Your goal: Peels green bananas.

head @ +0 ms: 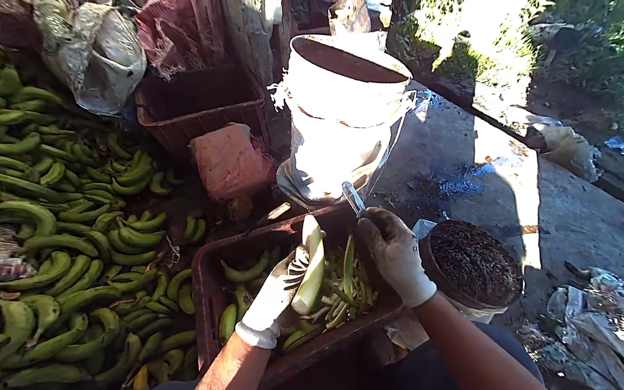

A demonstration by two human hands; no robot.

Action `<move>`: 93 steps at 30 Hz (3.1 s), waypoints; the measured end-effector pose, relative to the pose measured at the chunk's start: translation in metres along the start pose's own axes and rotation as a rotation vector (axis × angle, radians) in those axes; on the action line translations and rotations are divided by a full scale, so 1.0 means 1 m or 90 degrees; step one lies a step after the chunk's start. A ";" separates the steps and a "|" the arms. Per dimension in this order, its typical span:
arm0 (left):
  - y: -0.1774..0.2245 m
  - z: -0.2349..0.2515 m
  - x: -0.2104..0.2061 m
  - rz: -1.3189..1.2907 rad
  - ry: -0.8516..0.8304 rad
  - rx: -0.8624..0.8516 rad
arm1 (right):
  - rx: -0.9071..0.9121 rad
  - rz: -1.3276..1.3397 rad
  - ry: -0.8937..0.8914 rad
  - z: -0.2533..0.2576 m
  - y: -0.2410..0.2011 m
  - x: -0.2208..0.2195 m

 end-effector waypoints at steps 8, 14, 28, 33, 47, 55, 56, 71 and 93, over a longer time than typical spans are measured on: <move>0.040 -0.009 0.040 -0.063 0.228 -0.260 | 0.197 0.001 -0.190 -0.088 -0.050 -0.057; 0.039 -0.019 -0.002 0.083 0.000 -0.125 | 0.176 -0.007 -0.150 -0.036 -0.027 -0.049; 0.020 0.003 0.042 -0.369 0.143 -0.116 | 0.180 -0.010 -0.139 -0.065 -0.038 -0.048; 0.023 -0.007 0.028 -0.216 0.104 -0.088 | 0.226 -0.010 -0.158 -0.059 -0.037 -0.053; 0.015 0.003 0.025 -0.222 0.042 -0.070 | 0.107 -0.016 -0.129 -0.026 -0.005 -0.030; 0.029 -0.008 0.028 -0.343 0.103 -0.077 | 0.310 -0.077 -0.144 -0.054 -0.034 -0.052; 0.028 -0.008 0.027 -0.314 0.097 -0.063 | 0.323 -0.074 -0.153 -0.054 -0.036 -0.051; 0.034 -0.031 -0.015 0.039 -0.111 -0.035 | -0.054 -0.076 -0.202 0.002 0.039 -0.018; 0.040 -0.040 -0.028 0.019 -0.193 -0.031 | 0.004 -0.037 -0.169 0.003 0.028 -0.020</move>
Point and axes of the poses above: each hand's wrist, its own z-axis towards the middle knuckle, its own x-axis out of the back of the hand, y = z × x, the point moved 9 cm from there along z, towards the middle knuckle, and after that the axes turned 4 degrees about x, right-handed, at the moved point
